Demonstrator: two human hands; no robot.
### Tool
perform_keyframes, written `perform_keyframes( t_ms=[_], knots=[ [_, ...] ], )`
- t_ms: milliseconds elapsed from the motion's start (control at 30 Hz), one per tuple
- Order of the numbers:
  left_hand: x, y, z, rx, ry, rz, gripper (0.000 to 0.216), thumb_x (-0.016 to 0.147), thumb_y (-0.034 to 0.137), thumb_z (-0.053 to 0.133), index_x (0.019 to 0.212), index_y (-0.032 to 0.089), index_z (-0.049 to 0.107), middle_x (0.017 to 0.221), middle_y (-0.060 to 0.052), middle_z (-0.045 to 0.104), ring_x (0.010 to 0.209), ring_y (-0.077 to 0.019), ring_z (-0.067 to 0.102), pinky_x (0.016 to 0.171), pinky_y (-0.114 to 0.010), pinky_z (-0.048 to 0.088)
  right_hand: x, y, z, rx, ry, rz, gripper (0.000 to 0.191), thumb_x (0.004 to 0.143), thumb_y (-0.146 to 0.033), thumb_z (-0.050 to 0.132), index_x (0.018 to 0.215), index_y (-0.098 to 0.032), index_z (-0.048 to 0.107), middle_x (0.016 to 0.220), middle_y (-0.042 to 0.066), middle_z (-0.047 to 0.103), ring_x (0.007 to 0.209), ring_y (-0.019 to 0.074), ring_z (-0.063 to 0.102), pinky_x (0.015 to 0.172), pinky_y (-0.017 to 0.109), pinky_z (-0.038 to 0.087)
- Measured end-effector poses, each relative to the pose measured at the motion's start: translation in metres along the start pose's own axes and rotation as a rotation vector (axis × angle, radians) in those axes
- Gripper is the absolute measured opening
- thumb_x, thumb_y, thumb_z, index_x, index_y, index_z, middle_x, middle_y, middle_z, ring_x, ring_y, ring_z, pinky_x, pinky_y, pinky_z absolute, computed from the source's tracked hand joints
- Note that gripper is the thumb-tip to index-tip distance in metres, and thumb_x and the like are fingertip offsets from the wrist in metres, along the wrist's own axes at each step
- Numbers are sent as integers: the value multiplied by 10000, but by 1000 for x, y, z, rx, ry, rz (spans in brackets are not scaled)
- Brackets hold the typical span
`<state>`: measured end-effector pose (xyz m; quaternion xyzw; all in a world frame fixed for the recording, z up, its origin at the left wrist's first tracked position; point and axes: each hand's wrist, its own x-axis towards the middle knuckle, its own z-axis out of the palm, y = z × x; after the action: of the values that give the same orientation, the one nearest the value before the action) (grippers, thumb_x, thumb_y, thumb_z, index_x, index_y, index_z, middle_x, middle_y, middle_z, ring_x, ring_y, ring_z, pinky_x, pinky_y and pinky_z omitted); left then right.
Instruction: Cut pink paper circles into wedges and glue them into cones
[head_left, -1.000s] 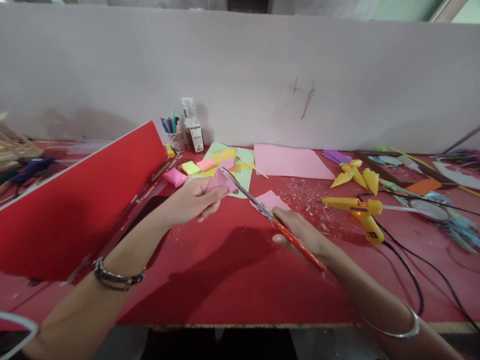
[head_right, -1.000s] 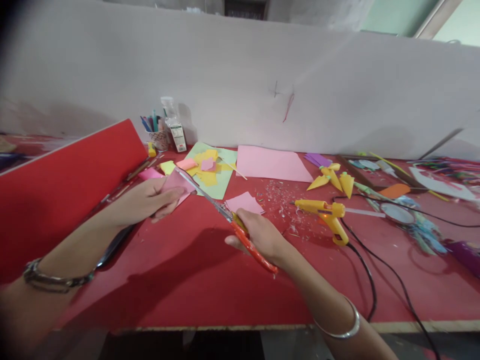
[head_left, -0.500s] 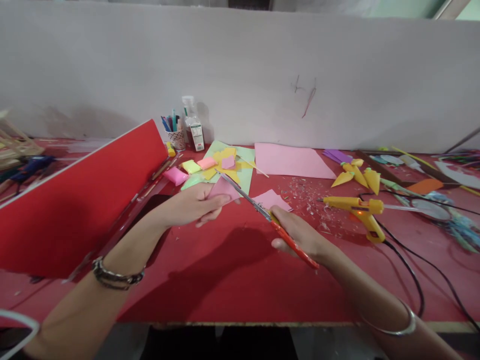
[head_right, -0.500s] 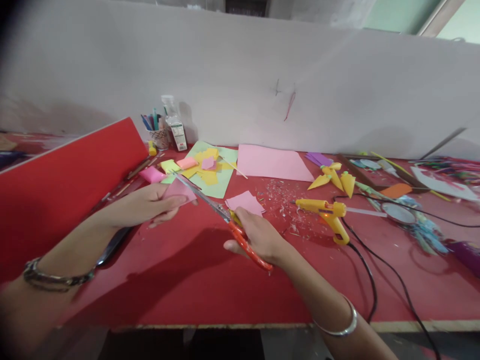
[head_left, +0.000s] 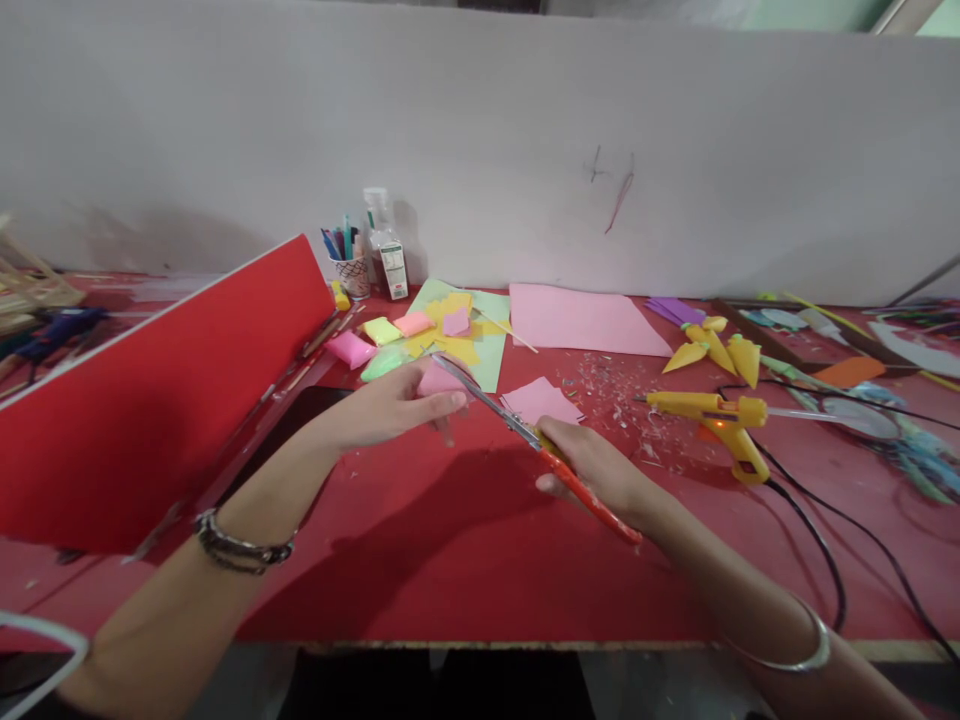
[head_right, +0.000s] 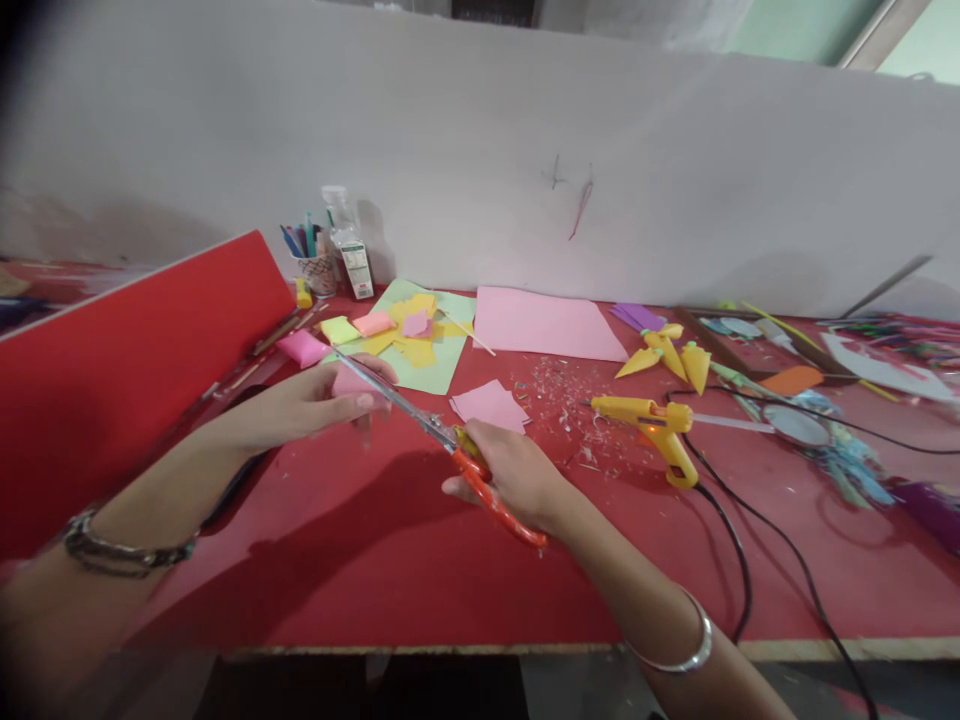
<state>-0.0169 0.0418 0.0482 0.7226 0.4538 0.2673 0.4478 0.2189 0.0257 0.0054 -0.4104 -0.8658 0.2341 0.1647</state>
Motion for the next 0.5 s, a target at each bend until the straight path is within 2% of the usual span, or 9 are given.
perform_keyframes(
  t_ms=[67, 200, 300, 500],
  knots=[
    [1, 0, 1, -57, 9, 49, 267, 758, 371, 514, 953, 190, 525, 518, 80, 529, 473, -84, 526, 529, -205, 404, 0, 0, 1, -19, -5, 17, 565, 696, -783, 252, 680, -218, 276, 644, -14, 413, 529, 113, 331, 503, 241, 276],
    [4, 1, 4, -98, -9, 90, 180, 787, 332, 469, 813, 173, 548, 399, 105, 388, 345, -53, 361, 416, -196, 308, 0, -1, 0, -30, -30, 50, 537, 717, -754, 269, 670, -219, 268, 643, -12, 407, 537, 115, 337, 509, 240, 275],
    [5, 1, 7, -155, 38, 62, 135, 764, 295, 490, 759, 173, 548, 415, 94, 398, 327, -45, 347, 380, -194, 280, 0, -2, 0, -29, -34, 74, 515, 727, -730, 291, 665, -220, 259, 636, -15, 396, 538, 115, 334, 512, 238, 266],
    [9, -4, 7, -314, 249, 30, 172, 764, 292, 490, 650, 173, 540, 509, 43, 473, 314, -31, 324, 314, -185, 243, 2, -1, 0, -1, -19, 88, 513, 725, -723, 294, 643, -219, 247, 602, -28, 373, 518, 104, 303, 501, 231, 240]
  ],
)
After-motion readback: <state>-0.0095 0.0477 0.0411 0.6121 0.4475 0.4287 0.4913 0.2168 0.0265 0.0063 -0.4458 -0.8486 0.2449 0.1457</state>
